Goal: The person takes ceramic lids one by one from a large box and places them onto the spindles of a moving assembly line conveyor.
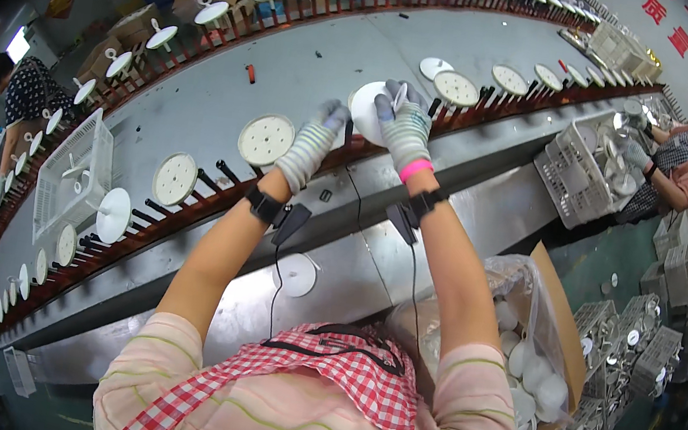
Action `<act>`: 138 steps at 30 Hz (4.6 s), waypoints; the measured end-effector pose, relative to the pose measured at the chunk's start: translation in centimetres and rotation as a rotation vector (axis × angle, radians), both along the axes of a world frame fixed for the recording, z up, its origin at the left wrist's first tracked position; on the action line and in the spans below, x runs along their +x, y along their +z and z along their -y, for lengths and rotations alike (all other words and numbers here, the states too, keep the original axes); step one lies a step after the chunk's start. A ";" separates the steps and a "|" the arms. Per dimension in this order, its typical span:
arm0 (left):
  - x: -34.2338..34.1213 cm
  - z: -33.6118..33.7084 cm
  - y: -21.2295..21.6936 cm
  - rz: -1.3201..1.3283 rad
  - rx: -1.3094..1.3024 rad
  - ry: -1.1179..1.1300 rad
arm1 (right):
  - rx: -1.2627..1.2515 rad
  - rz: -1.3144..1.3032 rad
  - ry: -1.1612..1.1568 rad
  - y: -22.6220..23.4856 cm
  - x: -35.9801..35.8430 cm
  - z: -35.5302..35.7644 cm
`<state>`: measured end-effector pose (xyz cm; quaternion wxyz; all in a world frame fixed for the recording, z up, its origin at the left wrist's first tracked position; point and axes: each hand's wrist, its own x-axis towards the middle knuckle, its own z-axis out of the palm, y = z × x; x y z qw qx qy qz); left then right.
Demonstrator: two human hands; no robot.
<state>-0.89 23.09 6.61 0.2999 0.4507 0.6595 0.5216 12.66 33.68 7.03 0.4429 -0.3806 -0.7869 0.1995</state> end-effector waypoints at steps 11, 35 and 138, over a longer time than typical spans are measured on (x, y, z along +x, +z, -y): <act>-6.0 -6.6 -0.6 -0.222 -0.374 0.183 | 0.255 0.364 -0.087 -2.4 -6.5 4.6; -18.7 8.9 0.9 -0.640 -0.177 0.365 | 0.038 0.023 -0.033 -7.3 14.3 15.7; -28.5 6.1 -8.6 -1.121 -0.285 0.169 | -0.606 1.266 0.199 -37.2 37.0 25.2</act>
